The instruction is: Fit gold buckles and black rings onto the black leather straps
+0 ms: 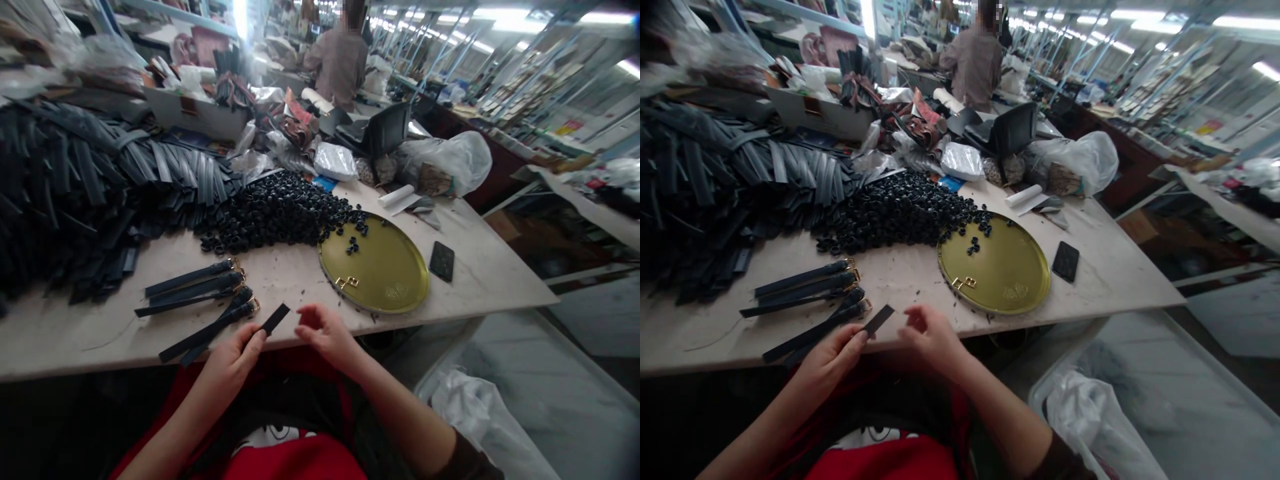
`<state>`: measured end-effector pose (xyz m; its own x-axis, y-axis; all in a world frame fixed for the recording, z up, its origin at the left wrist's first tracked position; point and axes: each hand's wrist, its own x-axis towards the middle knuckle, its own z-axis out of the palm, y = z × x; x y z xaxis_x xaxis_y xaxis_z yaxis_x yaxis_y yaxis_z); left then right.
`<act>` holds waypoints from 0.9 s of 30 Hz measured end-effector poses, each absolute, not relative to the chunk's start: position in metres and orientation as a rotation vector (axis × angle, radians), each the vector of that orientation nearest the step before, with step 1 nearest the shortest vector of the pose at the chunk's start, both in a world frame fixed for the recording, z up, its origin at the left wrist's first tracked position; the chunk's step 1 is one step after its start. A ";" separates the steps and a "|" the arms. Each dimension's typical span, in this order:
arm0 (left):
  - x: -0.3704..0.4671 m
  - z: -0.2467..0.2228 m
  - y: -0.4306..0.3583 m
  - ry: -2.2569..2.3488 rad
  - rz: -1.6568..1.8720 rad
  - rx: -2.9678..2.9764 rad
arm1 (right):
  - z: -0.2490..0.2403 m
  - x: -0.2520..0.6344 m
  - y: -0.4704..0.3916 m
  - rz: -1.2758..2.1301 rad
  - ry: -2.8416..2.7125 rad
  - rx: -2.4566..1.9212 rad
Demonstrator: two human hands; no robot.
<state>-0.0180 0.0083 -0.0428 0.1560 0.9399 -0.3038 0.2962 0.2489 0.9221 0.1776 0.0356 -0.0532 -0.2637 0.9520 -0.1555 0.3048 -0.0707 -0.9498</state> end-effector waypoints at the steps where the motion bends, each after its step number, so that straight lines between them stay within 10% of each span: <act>1: -0.019 -0.047 0.011 1.383 0.699 1.248 | -0.051 0.196 0.047 1.080 -1.729 -1.501; 5: -0.014 -0.055 0.020 1.327 0.607 1.155 | -0.045 0.257 0.099 0.502 -2.124 -1.830; 15: -0.006 -0.045 0.029 1.346 0.498 1.254 | -0.044 0.262 0.131 0.638 -2.210 -1.810; 27: 0.015 -0.009 0.014 1.576 0.791 1.657 | -0.022 0.157 0.039 1.724 -1.215 -1.128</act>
